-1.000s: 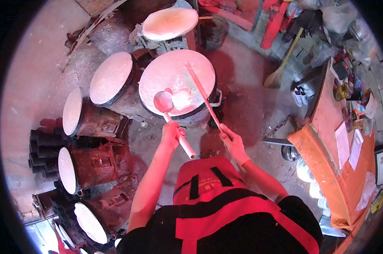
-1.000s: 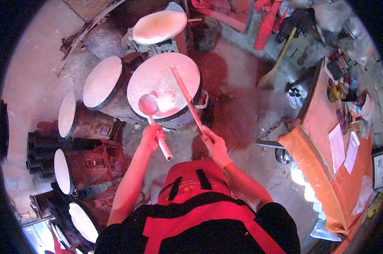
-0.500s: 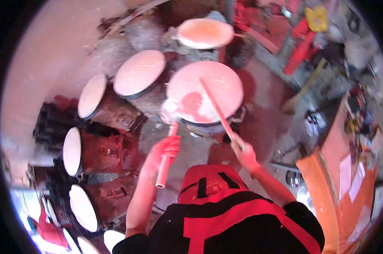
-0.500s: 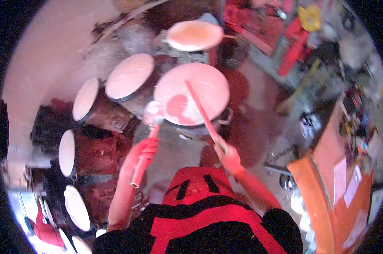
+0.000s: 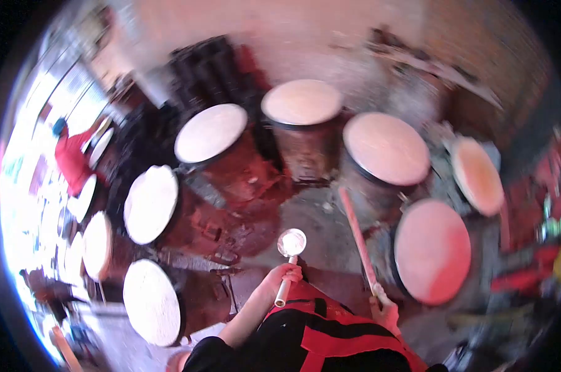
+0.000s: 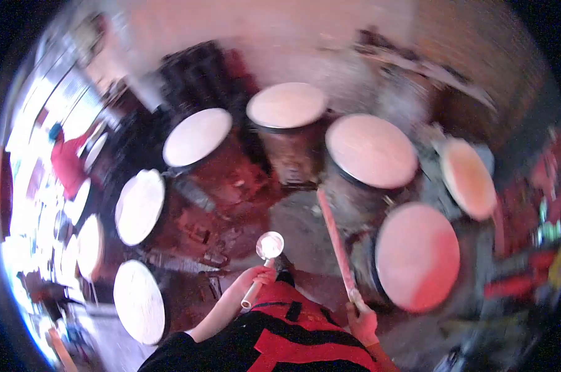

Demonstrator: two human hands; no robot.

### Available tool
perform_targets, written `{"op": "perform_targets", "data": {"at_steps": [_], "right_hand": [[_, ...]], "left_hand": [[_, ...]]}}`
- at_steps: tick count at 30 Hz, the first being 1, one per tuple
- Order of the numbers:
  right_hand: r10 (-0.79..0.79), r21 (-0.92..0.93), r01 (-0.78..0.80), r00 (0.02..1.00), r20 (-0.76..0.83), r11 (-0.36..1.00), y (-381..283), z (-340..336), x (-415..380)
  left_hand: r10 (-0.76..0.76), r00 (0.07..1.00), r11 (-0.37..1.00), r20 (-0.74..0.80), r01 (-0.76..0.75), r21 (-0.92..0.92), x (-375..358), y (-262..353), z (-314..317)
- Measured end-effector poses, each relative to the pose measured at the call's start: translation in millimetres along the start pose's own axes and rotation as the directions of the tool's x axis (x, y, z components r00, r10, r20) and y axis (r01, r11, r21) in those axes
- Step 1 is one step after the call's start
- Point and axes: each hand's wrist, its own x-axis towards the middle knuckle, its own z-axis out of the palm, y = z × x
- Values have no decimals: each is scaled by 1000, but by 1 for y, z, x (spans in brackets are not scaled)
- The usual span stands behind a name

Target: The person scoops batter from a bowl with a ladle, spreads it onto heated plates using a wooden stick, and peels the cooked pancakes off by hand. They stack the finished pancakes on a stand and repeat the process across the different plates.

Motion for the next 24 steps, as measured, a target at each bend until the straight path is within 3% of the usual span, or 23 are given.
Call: {"op": "perform_targets", "data": {"at_steps": [1, 2, 3, 4, 5, 7, 8, 9, 12, 14, 17, 18, 19, 20, 21, 22, 24], "right_hand": [[-34, 14, 35, 999, -21, 999, -21, 25, 42], [197, 41, -207, 966, 166, 978, -67, 36, 85], [-45, 27, 43, 995, 91, 999, -93, 70, 127], [-64, 106, 40, 970, 234, 994, -126, 98, 170], [-221, 164, 180, 932, 288, 970, -131, 143, 212], [-99, 47, 89, 792, 602, 995, -191, 222, 280], [-281, 35, 343, 703, 653, 939, -232, 261, 304], [-397, 48, 492, 638, 660, 869, -284, 292, 314], [-650, 208, 804, 267, 711, 557, -381, 405, 343], [-642, 230, 839, 172, 747, 493, -447, 463, 342], [-612, 199, 872, 136, 779, 447, -532, 563, 351], [-634, 191, 881, 147, 760, 434, -562, 589, 353], [-778, 333, 875, 75, 623, 351, -582, 631, 363], [-699, 258, 871, 126, 704, 417, -611, 655, 366], [-784, 347, 892, 14, 620, 291, -638, 674, 371], [-766, 294, 947, -92, 637, 131, -652, 725, 383], [-818, 383, 924, -230, 528, -12, -682, 776, 394]], "left_hand": [[21, 999, 999, 30, -20, -39, -13, 17, 4], [103, 993, 992, 58, -98, -74, -25, 34, 3], [182, 980, 979, 80, -173, -110, -37, 52, 5], [258, 961, 959, 98, -242, -146, -49, 70, 11], [333, 937, 933, 103, -313, -176, -66, 83, 17], [481, 868, 870, 119, -456, -188, -99, 112, 24], [552, 825, 828, 124, -524, -201, -115, 126, 23], [615, 770, 783, 169, -571, -247, -127, 138, 17], [859, 501, 508, 99, -818, -269, -165, 139, 20], [967, 236, 215, -90, -955, -203, -178, 131, 21], [972, 8, -34, -234, -984, -176, -200, 120, 17], [960, -44, -98, -275, -978, -185, -208, 116, 17], [945, -65, -141, -321, -965, -223, -215, 114, 16], [927, -84, -188, -366, -948, -259, -219, 111, 14], [927, -96, -224, -362, -916, -332, -224, 109, 11], [926, -106, -259, -361, -877, -405, -227, 106, 10], [899, -89, -341, -429, -757, -558, -236, 102, 21]]}}
